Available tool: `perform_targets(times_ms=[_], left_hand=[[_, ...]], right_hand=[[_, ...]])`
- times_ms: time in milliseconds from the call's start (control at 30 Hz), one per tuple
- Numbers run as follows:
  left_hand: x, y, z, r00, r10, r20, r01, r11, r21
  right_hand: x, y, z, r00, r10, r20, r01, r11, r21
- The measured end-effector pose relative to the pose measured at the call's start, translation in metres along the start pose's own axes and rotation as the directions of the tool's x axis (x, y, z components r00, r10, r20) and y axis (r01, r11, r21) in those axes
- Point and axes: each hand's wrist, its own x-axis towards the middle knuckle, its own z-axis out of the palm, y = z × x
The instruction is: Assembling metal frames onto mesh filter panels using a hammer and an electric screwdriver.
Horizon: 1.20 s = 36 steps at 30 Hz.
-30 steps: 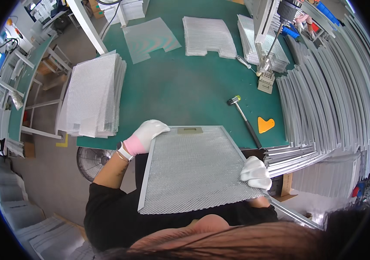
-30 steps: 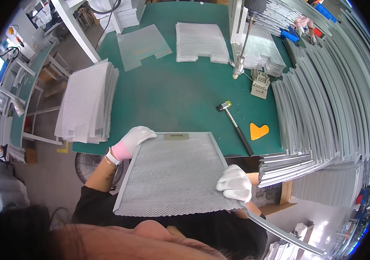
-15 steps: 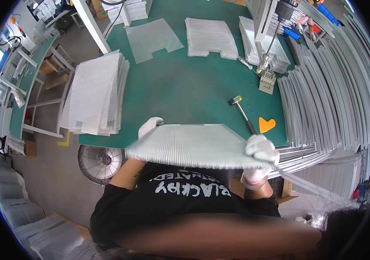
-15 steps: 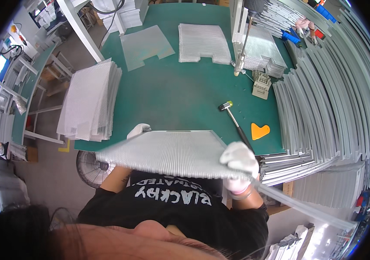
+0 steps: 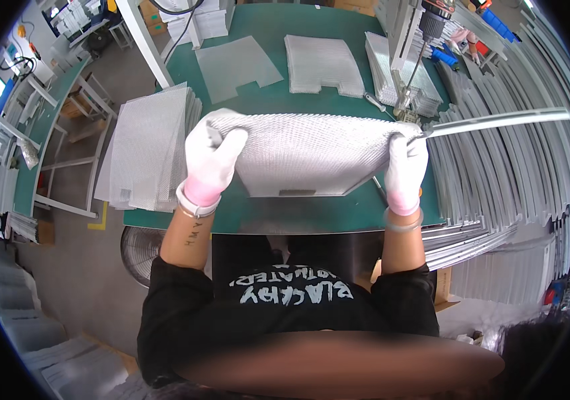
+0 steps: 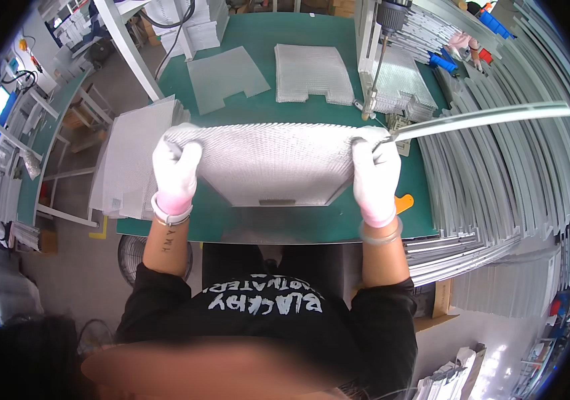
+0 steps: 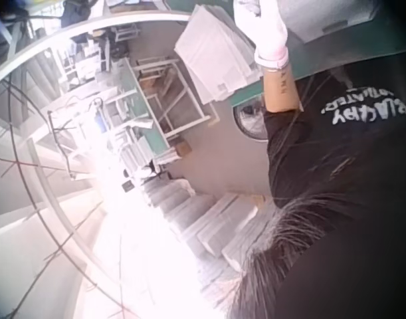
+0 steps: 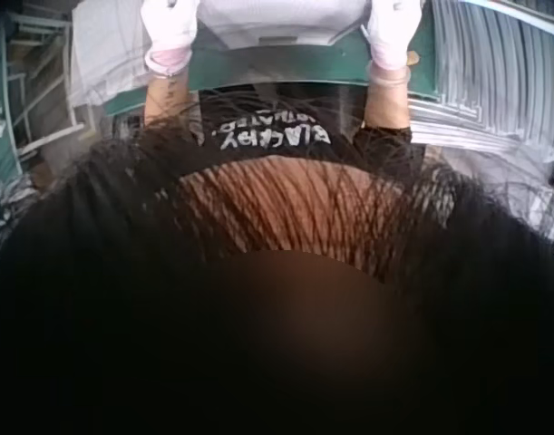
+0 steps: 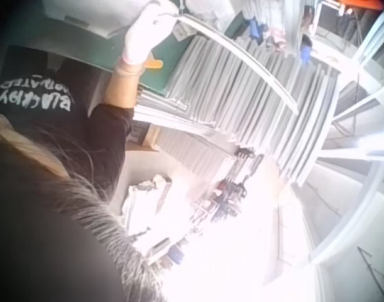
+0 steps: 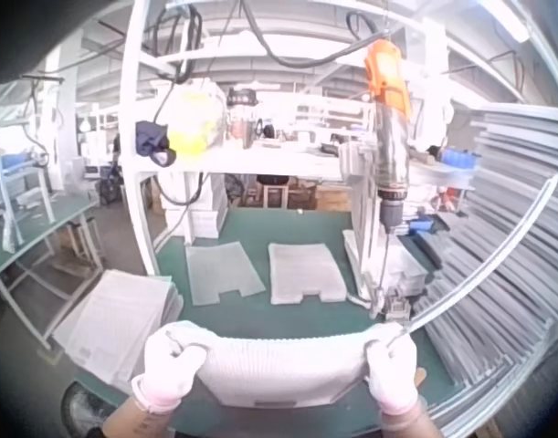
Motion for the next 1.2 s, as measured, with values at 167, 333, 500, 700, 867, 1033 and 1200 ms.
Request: perform_targets(times_ms=[167, 333, 500, 700, 867, 1033, 1200], left_hand=[[-0.008, -0.010, -0.012, 0.995, 0.085, -0.048, -0.084, 0.996, 0.012], [-0.011, -0.006, 0.007, 0.968, 0.243, 0.058, -0.245, 0.969, 0.022], [-0.012, -0.016, 0.001, 0.977, 0.208, 0.049, -0.208, 0.978, -0.007], [-0.011, -0.021, -0.002, 0.989, 0.144, -0.022, -0.144, 0.989, 0.018], [-0.014, -0.020, -0.001, 0.991, 0.130, -0.031, -0.129, 0.992, 0.008], [-0.013, -0.022, -0.001, 0.996, 0.087, -0.005, -0.087, 0.993, -0.079], [-0.010, -0.009, -0.020, 0.988, 0.059, 0.143, -0.064, 0.998, 0.029]], right_hand=[[-0.004, -0.017, 0.009, 0.993, -0.014, 0.117, 0.001, 0.994, 0.111], [-0.008, 0.002, 0.000, 0.999, -0.011, 0.030, 0.010, 0.999, 0.050], [0.006, -0.016, 0.032, 0.963, -0.086, -0.257, 0.128, 0.980, 0.153], [0.021, -0.034, 0.006, 0.987, -0.157, -0.024, 0.158, 0.961, 0.228], [0.042, -0.059, -0.026, 0.854, -0.305, 0.422, 0.478, 0.779, -0.405], [0.062, -0.082, -0.030, 0.562, -0.354, 0.748, 0.736, 0.626, -0.257], [0.062, -0.122, -0.014, 0.505, -0.203, 0.839, 0.798, 0.482, -0.363]])
